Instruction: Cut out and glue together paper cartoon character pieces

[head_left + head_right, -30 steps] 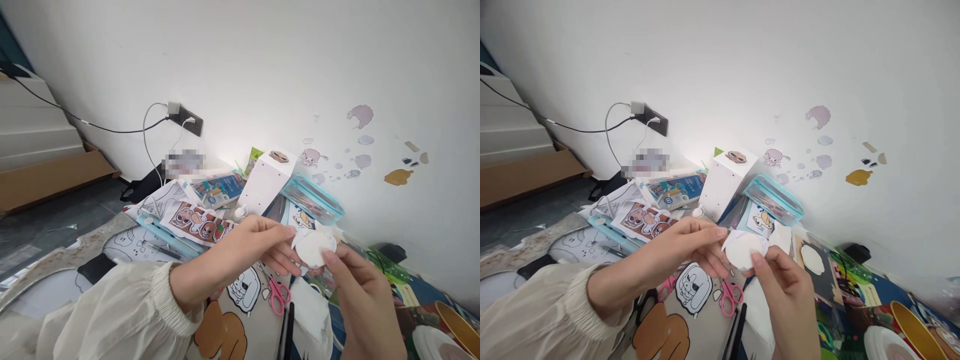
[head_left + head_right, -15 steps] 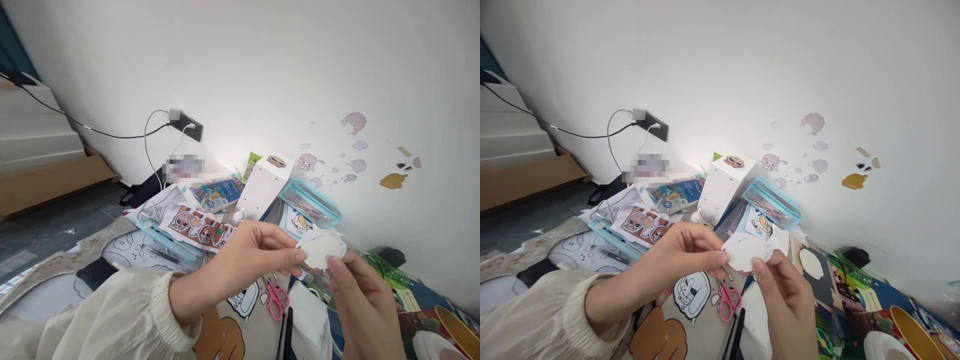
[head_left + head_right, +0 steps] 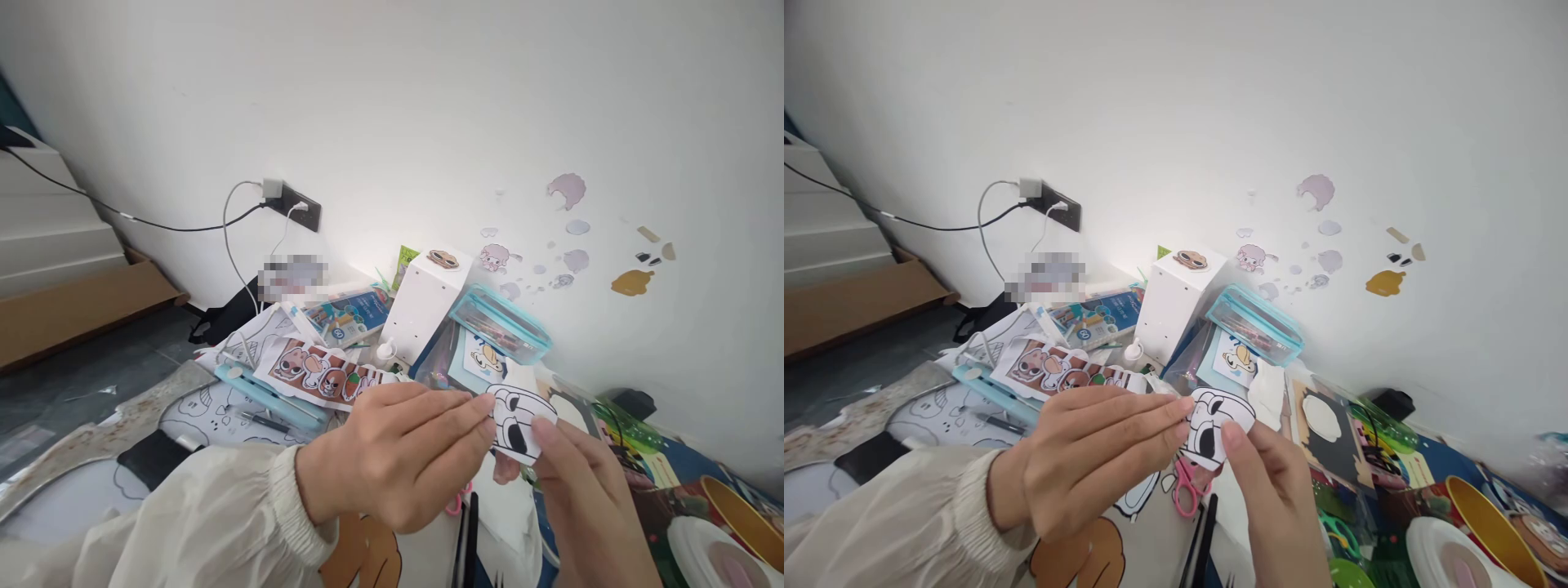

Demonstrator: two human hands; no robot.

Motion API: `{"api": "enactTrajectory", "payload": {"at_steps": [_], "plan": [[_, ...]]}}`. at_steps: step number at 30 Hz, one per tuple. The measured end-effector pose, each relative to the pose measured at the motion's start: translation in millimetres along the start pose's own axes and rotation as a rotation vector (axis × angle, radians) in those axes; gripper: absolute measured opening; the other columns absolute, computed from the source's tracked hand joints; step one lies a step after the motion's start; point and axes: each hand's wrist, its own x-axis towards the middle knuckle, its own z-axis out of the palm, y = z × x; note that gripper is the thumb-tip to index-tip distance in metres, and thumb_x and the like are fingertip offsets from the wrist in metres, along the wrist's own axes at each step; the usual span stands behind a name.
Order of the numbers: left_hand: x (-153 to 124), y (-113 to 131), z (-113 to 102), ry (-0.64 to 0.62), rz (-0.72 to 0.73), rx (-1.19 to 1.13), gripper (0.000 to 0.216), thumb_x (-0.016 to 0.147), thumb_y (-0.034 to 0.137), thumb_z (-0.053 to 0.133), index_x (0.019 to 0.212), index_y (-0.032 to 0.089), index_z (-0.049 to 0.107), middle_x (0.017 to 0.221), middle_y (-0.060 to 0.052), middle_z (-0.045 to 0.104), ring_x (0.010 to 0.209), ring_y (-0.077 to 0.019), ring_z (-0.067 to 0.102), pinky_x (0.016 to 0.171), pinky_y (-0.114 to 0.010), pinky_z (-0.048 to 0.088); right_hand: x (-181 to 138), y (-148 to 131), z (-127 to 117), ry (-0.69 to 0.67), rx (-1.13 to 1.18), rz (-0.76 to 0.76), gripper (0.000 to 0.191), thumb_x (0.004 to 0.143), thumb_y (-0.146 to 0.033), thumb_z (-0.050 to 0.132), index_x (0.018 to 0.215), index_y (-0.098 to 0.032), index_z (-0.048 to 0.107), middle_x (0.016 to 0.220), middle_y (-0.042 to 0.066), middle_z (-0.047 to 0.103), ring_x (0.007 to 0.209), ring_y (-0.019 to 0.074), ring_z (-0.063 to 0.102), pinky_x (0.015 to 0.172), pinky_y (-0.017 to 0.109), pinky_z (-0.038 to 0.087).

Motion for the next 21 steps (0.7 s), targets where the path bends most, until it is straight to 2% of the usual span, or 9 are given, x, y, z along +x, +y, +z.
{"api": "enactTrajectory", "payload": {"at_steps": [2,4,6,8,9,11,13,16,21], "plan": [[3,0,2,0.013,-0.117,-0.158,0.021,0.092,0.016,0.048,0.107,0.015,0.064,0.118,-0.008,0.067,0.105,-0.0158,0.065,0.085,-0.025,0.053,2,-4,1,-0.026,-0.005,0.092,0.031,0.083,-0.048,0.059,0.067,-0.022,0.064,0.063,0.002,0.063,0.061,0.02,0.058,0.052,0.029,0.045],[6,-1,2,0.057,-0.366,-0.381,0.025,0.09,0.014,0.051,0.114,0.017,0.058,0.117,-0.007,0.068,0.099,-0.0139,0.067,0.085,-0.025,0.053,5,-11,2,-0.082,0.004,0.156,0.035,0.081,-0.051,0.06,0.061,-0.022,0.063,0.059,0.003,0.061,0.06,0.0201,0.057,0.053,0.03,0.045],[11,-4,-1,0.07,-0.666,-0.653,0.031,0.088,0.016,0.053,0.118,0.018,0.053,0.111,-0.007,0.068,0.091,-0.0139,0.067,0.078,-0.025,0.055,7,-18,3,-0.122,0.032,0.171,0.038,0.08,-0.053,0.059,0.059,-0.021,0.063,0.055,0.003,0.059,0.056,0.0196,0.055,0.052,0.029,0.044],[16,-8,-4,-0.015,-0.896,-0.965,0.025,0.089,0.025,0.053,0.113,0.018,0.055,0.101,-0.007,0.067,0.086,-0.0154,0.066,0.072,-0.027,0.055,8,-23,3,-0.141,0.05,0.156,0.04,0.081,-0.053,0.059,0.057,-0.021,0.062,0.053,0.002,0.058,0.053,0.0182,0.053,0.051,0.028,0.042],[18,-11,-6,-0.082,-0.968,-1.115,0.023,0.089,0.03,0.054,0.108,0.018,0.057,0.094,-0.006,0.066,0.083,-0.0159,0.065,0.072,-0.028,0.055,8,-25,3,-0.161,0.042,0.127,0.04,0.081,-0.052,0.059,0.055,-0.021,0.061,0.053,0.002,0.059,0.053,0.0177,0.053,0.051,0.028,0.043],[21,-15,-8,-0.21,-1.036,-1.352,0.024,0.086,0.037,0.06,0.098,0.017,0.062,0.085,-0.004,0.065,0.077,-0.0151,0.064,0.072,-0.029,0.053,8,-26,4,-0.224,-0.007,0.064,0.042,0.081,-0.051,0.058,0.052,-0.02,0.061,0.055,0.003,0.06,0.056,0.0176,0.054,0.054,0.027,0.043],[21,-19,-7,-0.276,-1.048,-1.506,0.024,0.079,0.036,0.069,0.091,0.016,0.064,0.079,-0.002,0.064,0.071,-0.0124,0.061,0.07,-0.027,0.052,8,-26,6,-0.287,-0.051,0.036,0.045,0.081,-0.051,0.057,0.05,-0.02,0.06,0.053,0.003,0.058,0.059,0.0182,0.054,0.055,0.027,0.043],[20,-20,-3,-0.287,-1.075,-1.62,0.023,0.073,0.033,0.075,0.082,0.014,0.066,0.073,0.0,0.064,0.063,-0.0085,0.059,0.065,-0.022,0.05,7,-29,11,-0.264,-0.045,0.069,0.041,0.081,-0.051,0.057,0.053,-0.02,0.059,0.052,0.001,0.054,0.058,0.0167,0.05,0.052,0.025,0.04],[18,-19,-1,-0.274,-1.148,-1.617,0.025,0.07,0.034,0.077,0.082,0.014,0.067,0.068,0.0,0.064,0.059,-0.0087,0.059,0.062,-0.022,0.051,12,-29,15,-0.219,-0.038,0.066,0.042,0.079,-0.049,0.059,0.049,-0.02,0.053,0.05,0.0,0.052,0.056,0.0158,0.049,0.051,0.025,0.041]]}}
